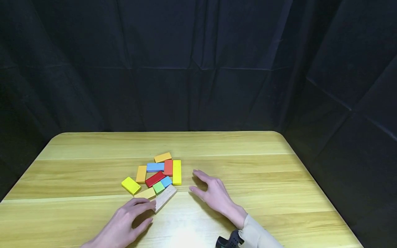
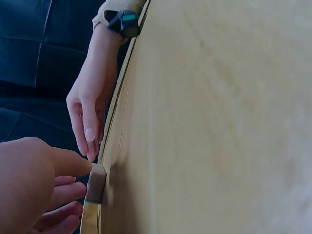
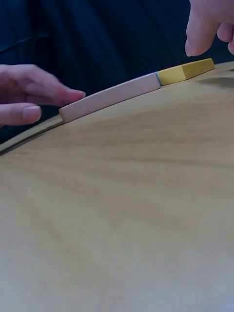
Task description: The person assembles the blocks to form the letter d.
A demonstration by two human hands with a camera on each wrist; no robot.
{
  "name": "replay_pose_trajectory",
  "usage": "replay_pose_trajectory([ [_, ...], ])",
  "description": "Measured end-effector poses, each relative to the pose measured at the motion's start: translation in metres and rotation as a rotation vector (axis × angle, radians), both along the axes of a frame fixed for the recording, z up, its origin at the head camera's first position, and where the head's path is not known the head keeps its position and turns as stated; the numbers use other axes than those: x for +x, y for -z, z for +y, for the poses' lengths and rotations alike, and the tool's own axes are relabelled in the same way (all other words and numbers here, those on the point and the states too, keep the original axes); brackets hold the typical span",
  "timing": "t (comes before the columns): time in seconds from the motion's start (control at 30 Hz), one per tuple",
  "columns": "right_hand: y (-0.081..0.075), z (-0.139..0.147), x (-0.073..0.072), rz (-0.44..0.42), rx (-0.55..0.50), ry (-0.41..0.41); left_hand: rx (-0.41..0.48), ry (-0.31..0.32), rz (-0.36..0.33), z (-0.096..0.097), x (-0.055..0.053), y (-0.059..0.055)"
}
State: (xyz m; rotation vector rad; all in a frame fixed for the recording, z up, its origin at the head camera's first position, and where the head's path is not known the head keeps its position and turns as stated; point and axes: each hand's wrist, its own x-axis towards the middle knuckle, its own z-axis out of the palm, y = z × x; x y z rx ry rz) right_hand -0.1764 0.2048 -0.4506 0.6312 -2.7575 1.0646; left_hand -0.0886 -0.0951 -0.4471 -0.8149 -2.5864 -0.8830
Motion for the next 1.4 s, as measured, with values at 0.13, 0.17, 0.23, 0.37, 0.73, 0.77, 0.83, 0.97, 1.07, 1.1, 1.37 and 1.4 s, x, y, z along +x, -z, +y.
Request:
replay_pose_trajectory([
  [0.13,0.002,-0.003,-0.006,-0.024,-0.008,-0.023,-0.003,0.065,0.020,0.000,0.001,0.001],
  [0.17,0.002,-0.004,-0.007,-0.032,-0.009,-0.028,0.000,0.086,0.025,0.001,0.001,0.002],
  [0.23,0.002,-0.006,-0.010,-0.047,-0.009,-0.034,0.022,0.133,0.026,0.002,0.001,0.002],
  [0.37,0.001,-0.010,-0.014,-0.069,-0.005,-0.043,0.071,0.181,-0.006,0.004,0.001,0.002],
  [0.73,0.001,-0.017,-0.026,-0.074,0.056,-0.065,0.018,0.074,-0.196,0.018,-0.006,-0.001],
  [0.77,0.001,-0.018,-0.027,-0.069,0.060,-0.068,0.016,0.071,-0.191,0.019,-0.007,-0.001],
  [0.83,0.001,-0.019,-0.030,-0.068,0.067,-0.074,0.016,0.066,-0.178,0.021,-0.009,0.000],
  [0.97,0.002,-0.023,-0.035,-0.089,0.064,-0.085,0.010,0.056,-0.175,0.024,-0.013,0.000],
  [1.07,0.002,-0.026,-0.040,-0.107,0.063,-0.098,-0.008,0.047,-0.222,0.025,-0.017,-0.001],
  [1.1,0.002,-0.026,-0.041,-0.113,0.066,-0.103,-0.014,0.046,-0.237,0.026,-0.018,-0.001],
  [1.37,0.001,-0.029,-0.048,-0.175,0.065,-0.159,-0.070,0.068,-0.294,0.028,-0.025,-0.002],
  [1.4,0.002,-0.029,-0.049,-0.175,0.064,-0.162,-0.072,0.072,-0.296,0.029,-0.026,-0.001],
])
